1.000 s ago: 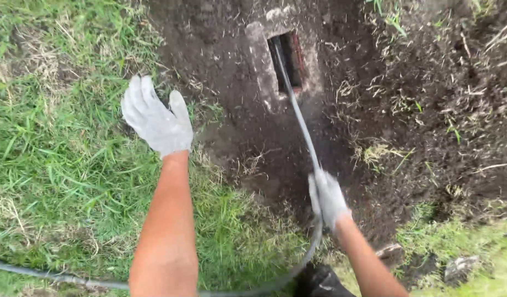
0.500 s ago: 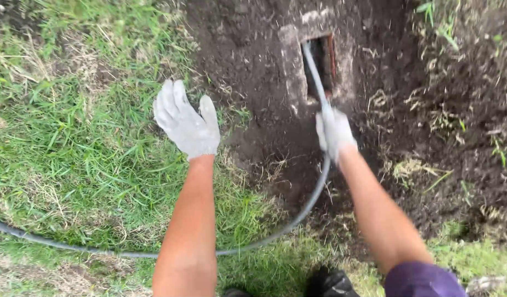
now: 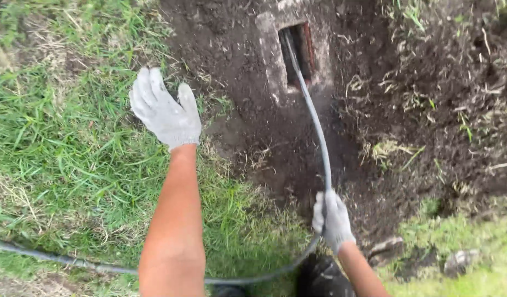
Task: Feeding a flexible plumbing cable into a drainage hole in the ground
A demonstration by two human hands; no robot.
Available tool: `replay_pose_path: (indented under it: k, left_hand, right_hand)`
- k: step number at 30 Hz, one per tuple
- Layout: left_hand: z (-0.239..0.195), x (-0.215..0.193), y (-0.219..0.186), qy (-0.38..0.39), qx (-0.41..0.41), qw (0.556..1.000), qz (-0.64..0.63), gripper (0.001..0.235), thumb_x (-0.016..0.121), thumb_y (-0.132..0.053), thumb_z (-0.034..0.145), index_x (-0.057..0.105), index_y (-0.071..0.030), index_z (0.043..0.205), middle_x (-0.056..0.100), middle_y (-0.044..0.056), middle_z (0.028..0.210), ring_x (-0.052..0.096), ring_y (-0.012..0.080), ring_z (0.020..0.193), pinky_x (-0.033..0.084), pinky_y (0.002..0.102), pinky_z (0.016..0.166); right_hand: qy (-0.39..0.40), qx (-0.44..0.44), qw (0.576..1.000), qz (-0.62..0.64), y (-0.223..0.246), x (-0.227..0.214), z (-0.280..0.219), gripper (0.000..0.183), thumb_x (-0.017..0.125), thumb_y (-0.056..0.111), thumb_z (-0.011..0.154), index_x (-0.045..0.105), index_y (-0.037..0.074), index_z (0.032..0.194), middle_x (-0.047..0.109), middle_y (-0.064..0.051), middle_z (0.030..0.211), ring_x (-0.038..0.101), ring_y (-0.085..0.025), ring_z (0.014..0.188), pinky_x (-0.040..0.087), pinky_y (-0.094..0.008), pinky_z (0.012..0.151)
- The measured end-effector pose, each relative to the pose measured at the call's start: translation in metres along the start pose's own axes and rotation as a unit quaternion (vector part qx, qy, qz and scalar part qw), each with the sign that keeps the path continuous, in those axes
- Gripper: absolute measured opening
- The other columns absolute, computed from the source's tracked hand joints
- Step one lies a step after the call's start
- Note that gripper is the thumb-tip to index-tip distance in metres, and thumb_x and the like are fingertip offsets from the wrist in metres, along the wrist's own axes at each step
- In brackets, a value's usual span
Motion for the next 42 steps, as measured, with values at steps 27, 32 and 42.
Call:
replay_pose_path:
  k: [27, 32, 42]
  left_hand:
    - [-0.003, -0.004, -0.002, 0.011, 0.0, 1.0, -0.006, 0.049, 0.06, -0.037, 0.106, 0.053, -0.004, 0.141, 0.053, 0.017, 0.147, 0.051, 0.0406, 0.133, 0.038, 0.06, 0.116]
    - [-0.002, -0.005, -0.006, 0.011, 0.004, 1.0, -0.005, 0.048, 0.059, -0.036, 0.106, 0.054, -0.004, 0.141, 0.054, 0.018, 0.146, 0.052, 0.0405, 0.133, 0.039, 0.059, 0.116]
    - [-0.001, 0.008, 0.009, 0.03, 0.028, 0.999, 0.023, 0.059, 0.059, -0.043, 0.102, 0.05, -0.005, 0.146, 0.049, 0.017, 0.148, 0.047, 0.0372, 0.135, 0.035, 0.052, 0.112]
  right_hand:
    - [0.057, -0.031, 0.984, -0.164, 0.05, 0.024, -0.015, 0.052, 0.034, 0.038, 0.116, 0.056, 0.008, 0.079, 0.049, 0.004, 0.048, 0.045, -0.009, 0.034, 0.041, -0.022, 0.028]
    - [-0.043, 0.02, 0.996, 0.078, -0.08, -0.045, -0.074, 0.04, 0.041, 0.035, 0.11, 0.052, 0.002, 0.09, 0.037, -0.006, 0.045, 0.025, -0.015, 0.028, 0.019, -0.03, 0.022]
    - [0.075, -0.096, 0.984, -0.129, 0.122, 0.112, 0.113, 0.041, 0.05, 0.042, 0.109, 0.052, 0.013, 0.081, 0.05, -0.008, 0.04, 0.048, -0.019, 0.025, 0.043, -0.032, 0.023]
Point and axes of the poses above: each hand's wrist, its own z-axis towards the middle knuckle, its own x-axis out of the palm, y = z × x, the point moved 4 cm from there along z, towards the middle knuckle
